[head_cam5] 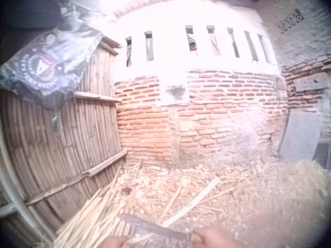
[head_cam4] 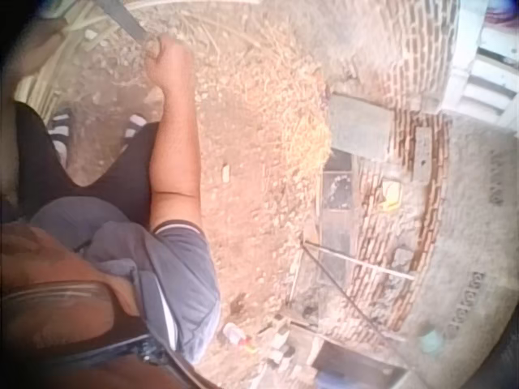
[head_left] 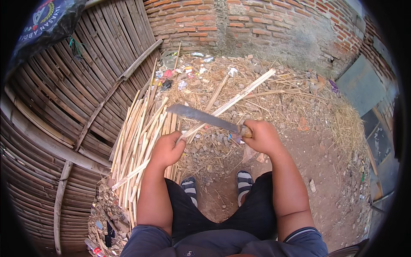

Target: The person shaves a thin strip of bamboo using a machete, running the blade along the length of the wood while holding it in their other hand.

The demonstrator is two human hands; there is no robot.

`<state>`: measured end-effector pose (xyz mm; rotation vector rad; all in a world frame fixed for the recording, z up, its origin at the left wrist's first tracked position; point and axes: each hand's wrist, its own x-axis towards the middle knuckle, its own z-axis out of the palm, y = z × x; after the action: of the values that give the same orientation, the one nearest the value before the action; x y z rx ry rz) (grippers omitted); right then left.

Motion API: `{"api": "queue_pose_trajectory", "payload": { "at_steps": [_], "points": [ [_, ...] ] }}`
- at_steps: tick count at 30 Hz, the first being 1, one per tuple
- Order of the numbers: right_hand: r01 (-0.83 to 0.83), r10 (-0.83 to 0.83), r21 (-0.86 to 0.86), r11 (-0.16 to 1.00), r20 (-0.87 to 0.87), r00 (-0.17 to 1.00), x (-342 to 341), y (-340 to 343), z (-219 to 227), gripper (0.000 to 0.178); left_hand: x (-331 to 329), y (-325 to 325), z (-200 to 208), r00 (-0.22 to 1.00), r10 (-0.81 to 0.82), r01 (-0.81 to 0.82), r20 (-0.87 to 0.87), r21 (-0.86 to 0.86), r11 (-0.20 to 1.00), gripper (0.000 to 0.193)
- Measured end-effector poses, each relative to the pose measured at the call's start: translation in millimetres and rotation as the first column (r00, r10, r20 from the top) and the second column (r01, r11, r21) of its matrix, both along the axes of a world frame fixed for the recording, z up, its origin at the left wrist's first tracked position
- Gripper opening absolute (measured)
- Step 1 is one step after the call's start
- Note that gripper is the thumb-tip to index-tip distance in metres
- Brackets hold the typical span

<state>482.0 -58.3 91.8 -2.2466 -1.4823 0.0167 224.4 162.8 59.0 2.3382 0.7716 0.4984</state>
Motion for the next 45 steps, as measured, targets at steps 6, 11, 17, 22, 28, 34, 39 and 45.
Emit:
{"api": "queue_pose_trajectory", "payload": {
  "at_steps": [6,11,17,22,28,34,39,45],
  "points": [
    [0.292,-0.276,0.145,0.945,-0.120,0.954,36,-16,-5,0.029,1,-1,6,1.000,0.020,-0.020,-0.023,0.016,1.000,0.034],
    [0.127,-0.128,0.057,0.990,0.007,0.992,13,-7,-6,0.029,5,-5,7,1.000,-0.005,0.005,-0.013,-0.004,1.000,0.034],
    [-0.043,0.046,-0.039,0.998,0.069,0.997,-10,4,-4,0.026,2,-3,1,1.000,-0.027,0.027,-0.003,-0.010,1.000,0.034],
    [0.203,-0.200,0.084,0.976,-0.044,0.979,25,-8,-4,0.026,2,-2,3,1.000,-0.008,0.008,0.005,-0.006,1.000,0.034],
    [0.274,-0.266,0.170,0.947,-0.068,0.961,33,-13,-9,0.028,3,-3,9,0.999,-0.020,0.021,-0.036,0.040,0.999,0.036],
    [0.038,-0.038,0.010,0.999,0.056,0.998,-10,4,-4,0.025,6,-5,-3,0.998,-0.046,0.045,0.032,0.016,0.999,0.032],
    [-0.023,0.021,0.042,0.999,0.058,0.998,-1,3,-7,0.024,2,-2,1,0.999,-0.036,0.036,0.017,-0.014,0.999,0.035],
    [0.314,-0.310,0.159,0.936,-0.048,0.950,35,-11,-6,0.026,-1,3,2,1.000,-0.007,0.007,0.021,0.018,1.000,0.035]
  ]
}}
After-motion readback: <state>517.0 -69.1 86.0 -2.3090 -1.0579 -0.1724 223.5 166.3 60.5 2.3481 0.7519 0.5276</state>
